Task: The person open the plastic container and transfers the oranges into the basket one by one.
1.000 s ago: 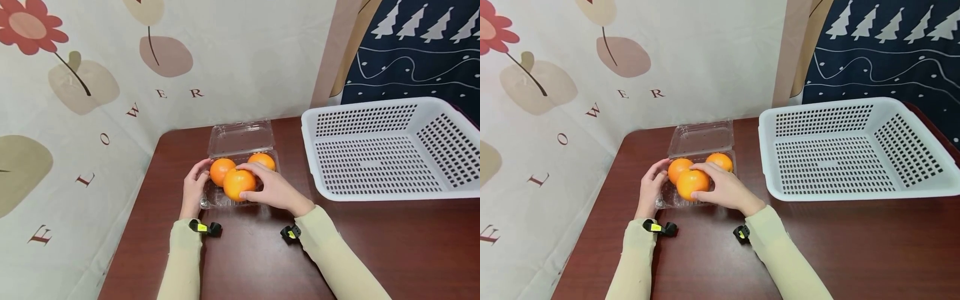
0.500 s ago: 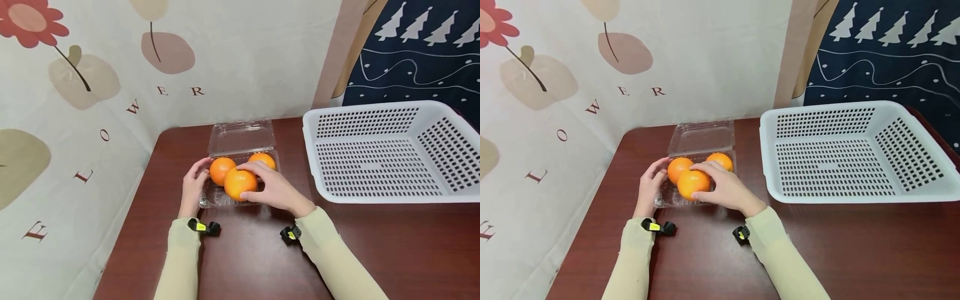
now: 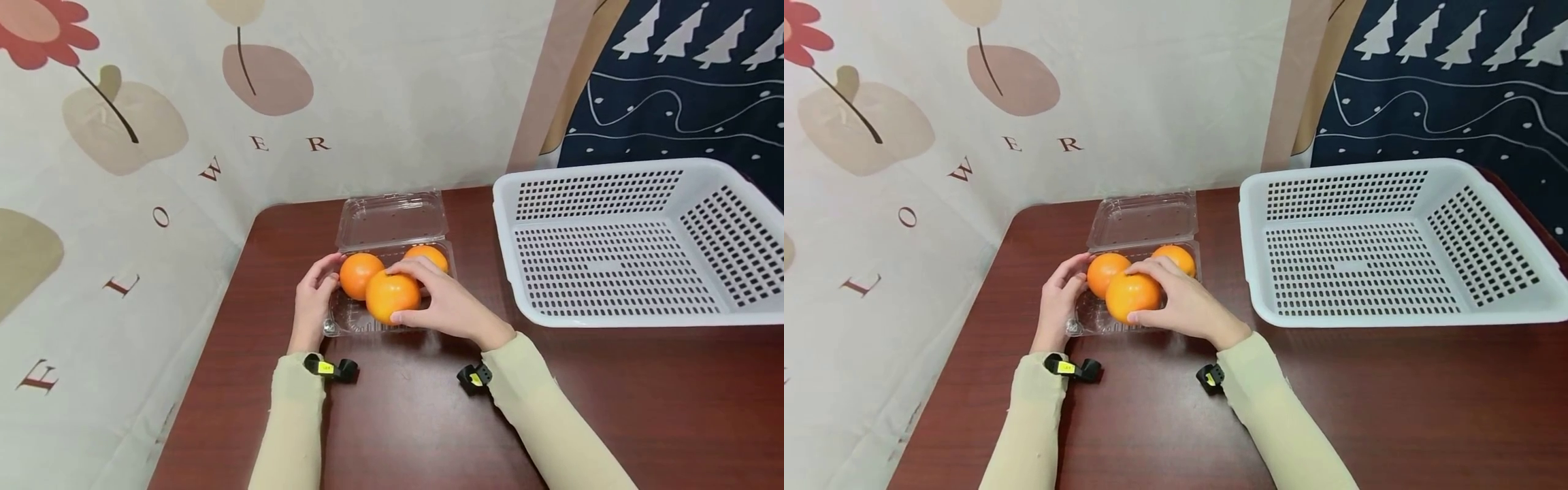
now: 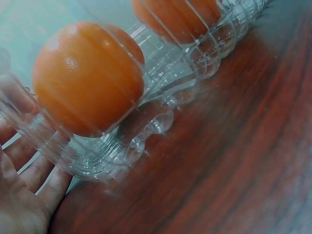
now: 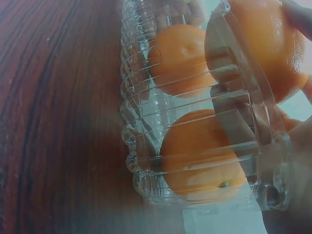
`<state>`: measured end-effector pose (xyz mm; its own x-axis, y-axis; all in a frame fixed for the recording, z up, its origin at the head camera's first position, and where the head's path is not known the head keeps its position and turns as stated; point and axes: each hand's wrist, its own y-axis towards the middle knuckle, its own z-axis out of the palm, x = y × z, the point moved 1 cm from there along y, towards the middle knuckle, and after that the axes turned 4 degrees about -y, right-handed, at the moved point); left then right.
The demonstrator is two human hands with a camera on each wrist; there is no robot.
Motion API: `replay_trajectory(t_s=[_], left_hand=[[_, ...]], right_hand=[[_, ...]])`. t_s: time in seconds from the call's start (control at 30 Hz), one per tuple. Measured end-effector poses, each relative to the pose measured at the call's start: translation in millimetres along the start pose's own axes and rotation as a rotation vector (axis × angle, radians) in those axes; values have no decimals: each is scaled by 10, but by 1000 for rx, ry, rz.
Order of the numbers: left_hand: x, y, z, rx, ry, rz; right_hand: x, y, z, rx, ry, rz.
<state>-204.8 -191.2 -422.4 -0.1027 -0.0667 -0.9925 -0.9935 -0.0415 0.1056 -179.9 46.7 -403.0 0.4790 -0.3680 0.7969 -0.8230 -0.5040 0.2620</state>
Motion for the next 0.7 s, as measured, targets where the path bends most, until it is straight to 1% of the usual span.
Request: replay_trajectory(t_s=[0.13, 0.23, 0.37, 0.53, 0.7], left_hand=[[11, -14, -11, 2, 7, -18], [22, -17, -10, 7, 2, -23], [27, -19, -6, 6, -15, -18], [15, -34, -9, 5, -15, -27], [-25, -33, -8, 9, -7, -14]], right_hand=[[-6, -10, 19, 1, -13, 10], [-7, -13, 36, -12, -34, 1], [1, -15, 52, -24, -49, -23], [13, -19, 47, -16, -41, -8], [28, -2, 23, -6, -40, 2]])
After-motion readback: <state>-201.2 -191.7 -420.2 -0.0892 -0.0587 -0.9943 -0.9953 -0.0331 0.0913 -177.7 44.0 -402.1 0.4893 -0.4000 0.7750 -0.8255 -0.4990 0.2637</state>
